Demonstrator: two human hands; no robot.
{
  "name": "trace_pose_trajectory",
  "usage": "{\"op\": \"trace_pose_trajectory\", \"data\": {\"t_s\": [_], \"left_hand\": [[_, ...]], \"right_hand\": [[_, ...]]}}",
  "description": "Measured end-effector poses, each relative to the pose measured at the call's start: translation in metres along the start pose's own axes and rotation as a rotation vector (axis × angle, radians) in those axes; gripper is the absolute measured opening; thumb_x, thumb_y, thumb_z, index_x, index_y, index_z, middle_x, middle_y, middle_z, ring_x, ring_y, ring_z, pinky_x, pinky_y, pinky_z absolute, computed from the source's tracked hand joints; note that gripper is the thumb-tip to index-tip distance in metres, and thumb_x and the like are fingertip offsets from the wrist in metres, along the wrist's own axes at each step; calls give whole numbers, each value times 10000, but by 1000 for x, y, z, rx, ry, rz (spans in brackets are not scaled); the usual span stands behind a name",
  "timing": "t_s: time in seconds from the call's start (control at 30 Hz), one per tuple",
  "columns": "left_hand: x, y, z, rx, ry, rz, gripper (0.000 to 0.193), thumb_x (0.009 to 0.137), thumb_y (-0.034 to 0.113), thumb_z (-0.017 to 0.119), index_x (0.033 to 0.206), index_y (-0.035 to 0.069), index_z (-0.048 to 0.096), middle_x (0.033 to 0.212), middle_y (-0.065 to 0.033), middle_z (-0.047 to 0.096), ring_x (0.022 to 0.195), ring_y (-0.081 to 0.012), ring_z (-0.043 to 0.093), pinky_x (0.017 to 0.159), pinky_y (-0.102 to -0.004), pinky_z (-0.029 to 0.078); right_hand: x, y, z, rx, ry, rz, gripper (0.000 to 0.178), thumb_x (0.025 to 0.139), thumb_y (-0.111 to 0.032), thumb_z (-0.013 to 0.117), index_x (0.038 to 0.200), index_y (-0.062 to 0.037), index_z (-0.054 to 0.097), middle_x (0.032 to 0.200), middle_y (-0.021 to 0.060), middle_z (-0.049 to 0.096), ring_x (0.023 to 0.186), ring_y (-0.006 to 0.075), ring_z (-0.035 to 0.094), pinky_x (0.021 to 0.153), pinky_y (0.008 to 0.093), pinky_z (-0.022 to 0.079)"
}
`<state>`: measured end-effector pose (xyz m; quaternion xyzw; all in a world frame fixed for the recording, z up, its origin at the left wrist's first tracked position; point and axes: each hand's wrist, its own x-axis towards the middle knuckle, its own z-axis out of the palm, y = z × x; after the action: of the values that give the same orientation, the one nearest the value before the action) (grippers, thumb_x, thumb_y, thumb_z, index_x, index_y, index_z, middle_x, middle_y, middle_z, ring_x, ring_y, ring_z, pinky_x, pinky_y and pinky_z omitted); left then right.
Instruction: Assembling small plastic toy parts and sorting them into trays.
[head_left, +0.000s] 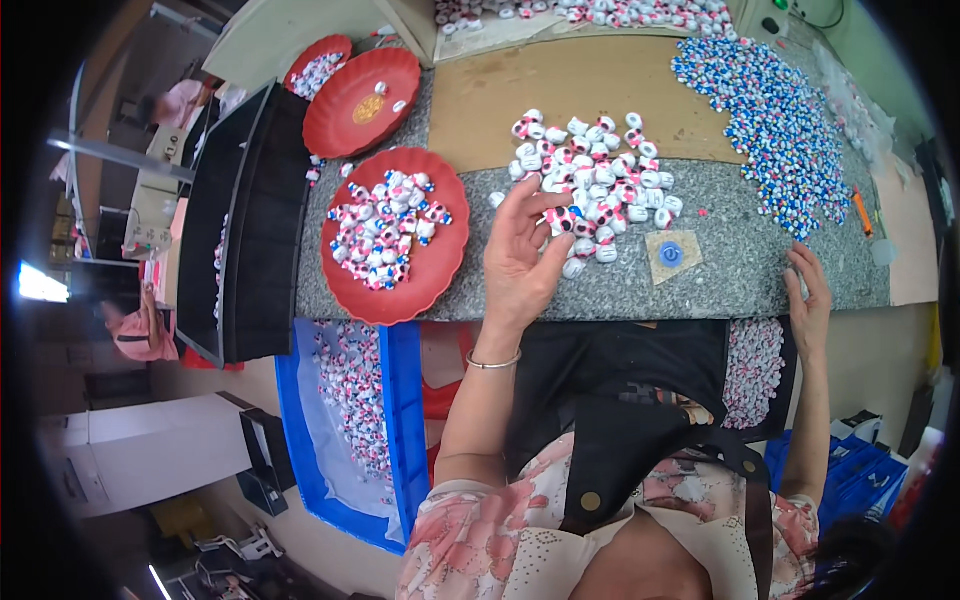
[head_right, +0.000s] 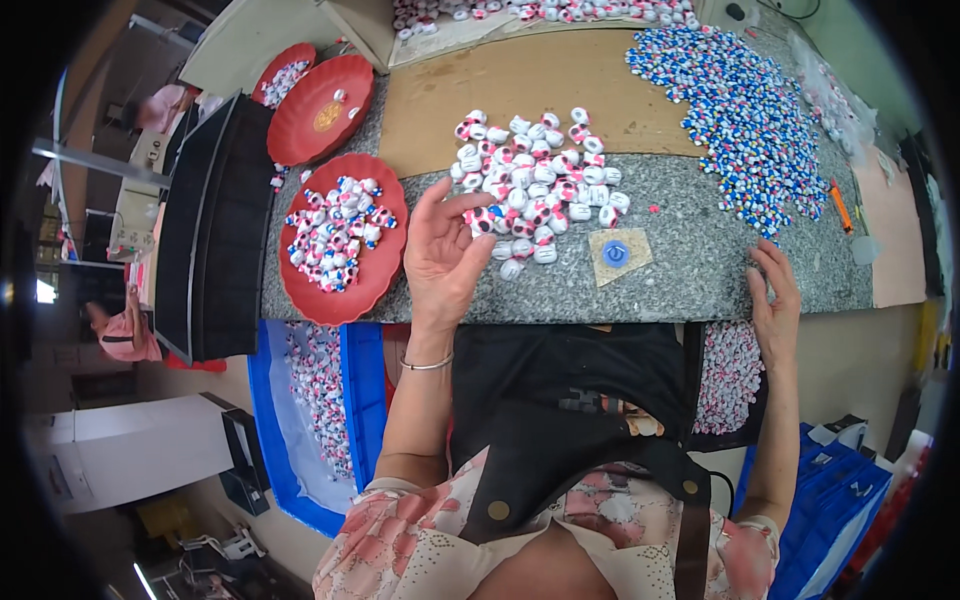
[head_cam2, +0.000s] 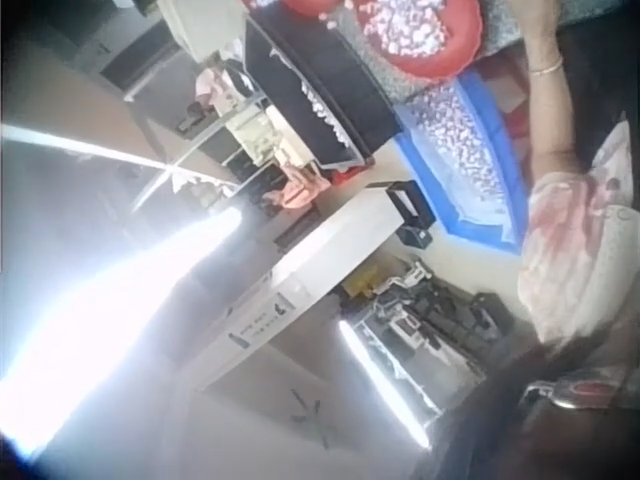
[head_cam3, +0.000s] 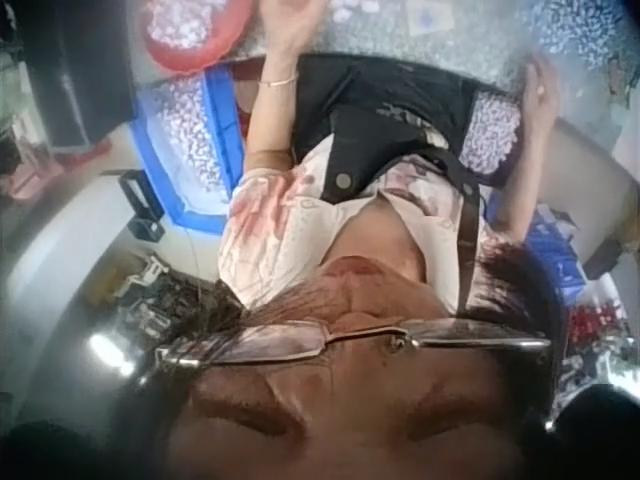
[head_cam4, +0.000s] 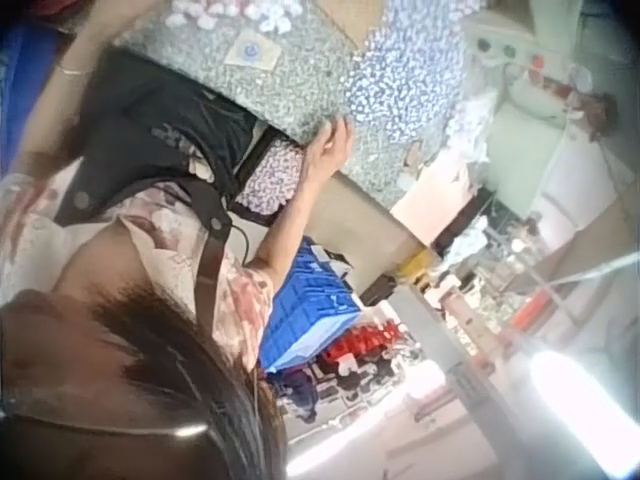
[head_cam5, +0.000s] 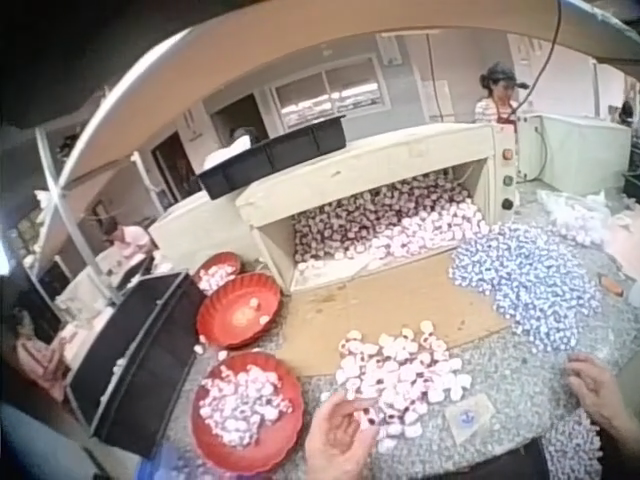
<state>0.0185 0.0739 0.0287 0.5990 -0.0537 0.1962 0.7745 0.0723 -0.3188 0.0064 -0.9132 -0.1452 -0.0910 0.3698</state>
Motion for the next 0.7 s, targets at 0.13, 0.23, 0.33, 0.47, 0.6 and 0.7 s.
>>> {"op": "trace_pose_trajectory", "data": {"t_s": [0.13,0.23,0.33,0.47,0.6,0.7], "left_hand": [[-4,7,-13,101,14,49,751,770,-187,592,1413,53,289,1217,-173,550,1179,-236,533,1005,-338,431],[-4,14,-26,143,32,46,737,780,-191,580,1414,47,290,1229,-172,553,1190,-236,533,996,-331,440],[-4,22,-42,253,39,65,705,800,-186,567,1417,35,309,1243,-173,557,1164,-213,551,952,-296,469],[-8,35,-74,368,158,78,640,833,-159,541,1409,12,320,1219,-191,578,1143,-217,571,956,-299,470],[-10,40,-87,434,209,99,675,802,-136,607,1407,8,343,1216,-173,586,1100,-208,599,908,-291,492],[-8,39,-90,672,224,177,708,745,-63,707,1381,6,404,1105,-134,653,1010,-180,641,831,-270,502]], "right_hand": [[-2,19,1,-48,-22,29,275,918,-68,560,1179,11,597,1299,128,542,1226,242,495,1047,332,346],[-1,23,2,-67,-17,18,267,912,-74,570,1163,13,600,1283,138,553,1210,254,511,1039,333,355],[0,25,0,-83,-17,53,278,915,-78,566,1175,13,592,1289,143,546,1215,258,505,1042,332,351],[3,15,5,-75,-60,58,282,916,-78,560,1181,14,586,1294,150,539,1222,264,498,1043,335,348],[2,30,3,-138,-79,19,287,914,-75,558,1184,17,581,1295,151,538,1219,271,498,1043,336,346],[0,30,-1,-165,-84,16,297,919,-69,544,1201,23,568,1292,147,526,1227,277,486,1048,335,335]]}}
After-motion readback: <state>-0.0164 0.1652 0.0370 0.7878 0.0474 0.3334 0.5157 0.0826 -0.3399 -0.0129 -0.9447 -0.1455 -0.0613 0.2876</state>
